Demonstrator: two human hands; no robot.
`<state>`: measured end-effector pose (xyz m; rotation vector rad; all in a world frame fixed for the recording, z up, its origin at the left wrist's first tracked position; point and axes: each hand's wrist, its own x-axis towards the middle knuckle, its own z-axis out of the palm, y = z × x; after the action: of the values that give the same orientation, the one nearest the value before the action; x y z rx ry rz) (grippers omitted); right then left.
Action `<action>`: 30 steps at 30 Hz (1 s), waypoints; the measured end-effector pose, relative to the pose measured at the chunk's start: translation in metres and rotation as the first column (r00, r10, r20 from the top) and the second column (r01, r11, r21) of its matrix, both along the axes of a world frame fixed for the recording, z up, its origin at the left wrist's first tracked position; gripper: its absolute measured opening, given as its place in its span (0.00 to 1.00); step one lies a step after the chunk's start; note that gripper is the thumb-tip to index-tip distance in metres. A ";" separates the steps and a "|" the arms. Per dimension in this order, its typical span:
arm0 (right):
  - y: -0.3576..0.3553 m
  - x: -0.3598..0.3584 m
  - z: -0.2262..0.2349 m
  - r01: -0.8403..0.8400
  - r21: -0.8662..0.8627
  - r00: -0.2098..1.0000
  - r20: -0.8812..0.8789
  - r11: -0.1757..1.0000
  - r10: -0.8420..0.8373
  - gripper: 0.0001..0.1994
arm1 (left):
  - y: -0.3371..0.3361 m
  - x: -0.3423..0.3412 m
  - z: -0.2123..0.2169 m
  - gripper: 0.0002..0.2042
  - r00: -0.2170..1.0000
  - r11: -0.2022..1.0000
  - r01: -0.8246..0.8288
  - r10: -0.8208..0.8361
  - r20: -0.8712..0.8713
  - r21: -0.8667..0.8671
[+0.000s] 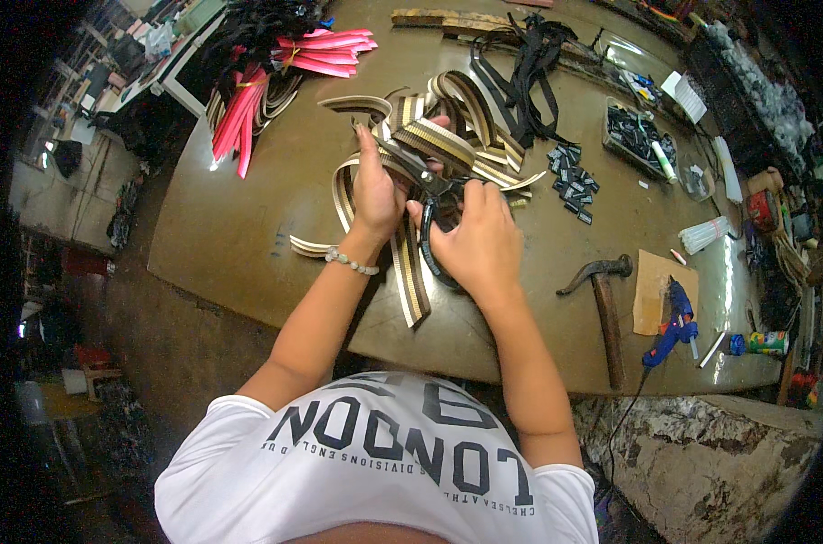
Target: The person attaches a black fabric tab to a zipper using a hot glue gun, then sorts and bundles multiple zippers by color. They use a rubber band to secure a bundle of pink zippers and later cut a rubber band from a bundle of beige zippers with scissors.
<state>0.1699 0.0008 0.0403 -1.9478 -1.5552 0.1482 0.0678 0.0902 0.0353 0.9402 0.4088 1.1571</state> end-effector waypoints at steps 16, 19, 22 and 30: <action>-0.001 0.007 -0.010 -0.146 0.159 0.989 0.061 0.976 0.138 0.18 | -0.006 0.008 -0.003 0.16 0.980 0.990 -0.017 0.044 0.196 -0.139; -0.002 0.013 -0.002 -0.255 0.134 0.967 0.031 0.958 0.253 0.21 | 0.005 -0.012 0.014 0.10 0.915 0.984 0.042 0.033 0.402 -0.175; -0.003 0.018 0.006 -0.267 0.165 0.964 0.038 0.949 0.264 0.22 | 0.023 -0.079 0.054 0.16 0.816 0.940 -0.279 0.340 0.467 -0.197; -0.012 0.029 0.025 -0.030 0.221 0.978 -0.195 0.975 0.074 0.20 | 0.053 -0.218 0.070 0.21 -0.605 0.863 0.047 0.425 -0.674 0.502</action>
<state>0.1988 -0.0112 0.0656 -1.6683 -1.4263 0.1839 -0.1502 0.1428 0.1050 2.2094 2.3183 0.1209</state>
